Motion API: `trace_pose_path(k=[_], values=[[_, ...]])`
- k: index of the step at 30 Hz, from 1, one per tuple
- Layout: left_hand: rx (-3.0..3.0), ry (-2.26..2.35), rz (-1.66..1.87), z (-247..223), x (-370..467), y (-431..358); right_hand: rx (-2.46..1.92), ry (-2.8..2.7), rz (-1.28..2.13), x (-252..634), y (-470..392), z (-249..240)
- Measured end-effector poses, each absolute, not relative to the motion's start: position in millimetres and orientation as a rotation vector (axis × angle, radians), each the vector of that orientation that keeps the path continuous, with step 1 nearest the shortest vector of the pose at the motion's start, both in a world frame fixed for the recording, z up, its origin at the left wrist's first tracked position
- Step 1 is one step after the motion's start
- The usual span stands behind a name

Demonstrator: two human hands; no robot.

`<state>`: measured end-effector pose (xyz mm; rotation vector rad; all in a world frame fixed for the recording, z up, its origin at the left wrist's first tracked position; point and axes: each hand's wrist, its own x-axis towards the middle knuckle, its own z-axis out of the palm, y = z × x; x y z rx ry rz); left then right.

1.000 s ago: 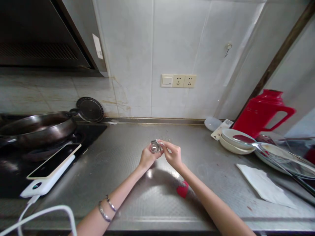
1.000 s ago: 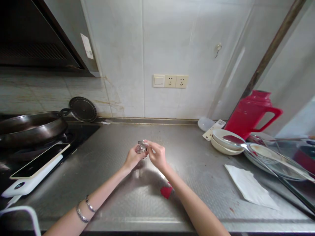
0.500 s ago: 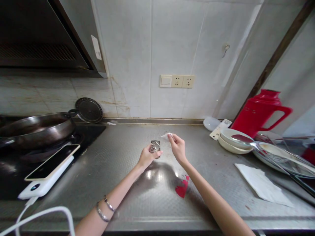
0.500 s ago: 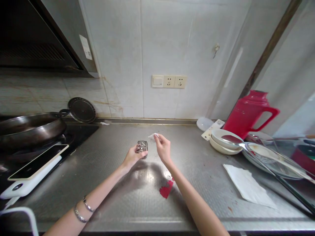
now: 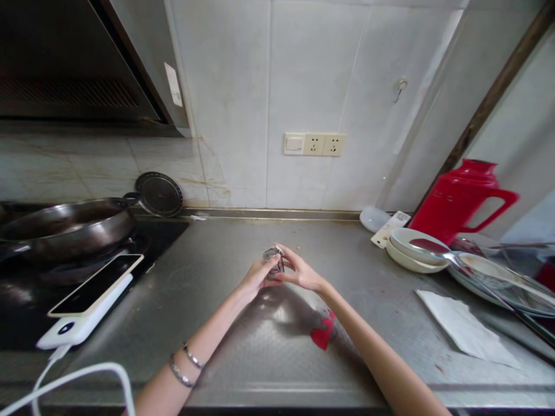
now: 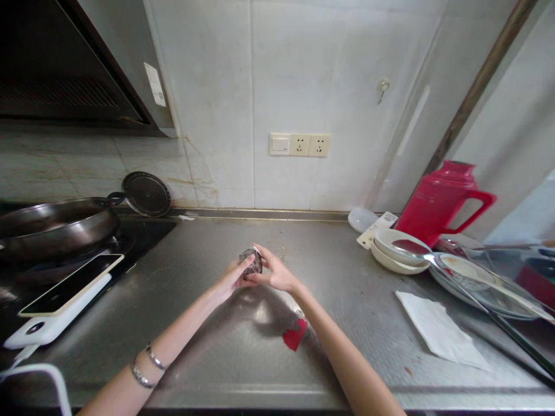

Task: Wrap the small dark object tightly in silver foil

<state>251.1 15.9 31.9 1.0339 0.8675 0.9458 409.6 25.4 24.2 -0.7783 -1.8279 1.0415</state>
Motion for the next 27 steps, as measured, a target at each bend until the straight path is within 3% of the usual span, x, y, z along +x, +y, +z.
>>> trace_pose_path(k=[9,16,27], values=[[1.337,0.779,0.865,28.7,240.4,28.1,-0.807,-1.583,1.127,407.2,25.3,34.7],[1.801,0.942,1.239,9.2,248.1,27.7,-0.840,-1.498,1.192,406.2,22.3,43.6],[1.862,1.061,1.362,19.6,252.0,16.1,-0.783,-1.501,1.184,401.6,24.7,40.5]])
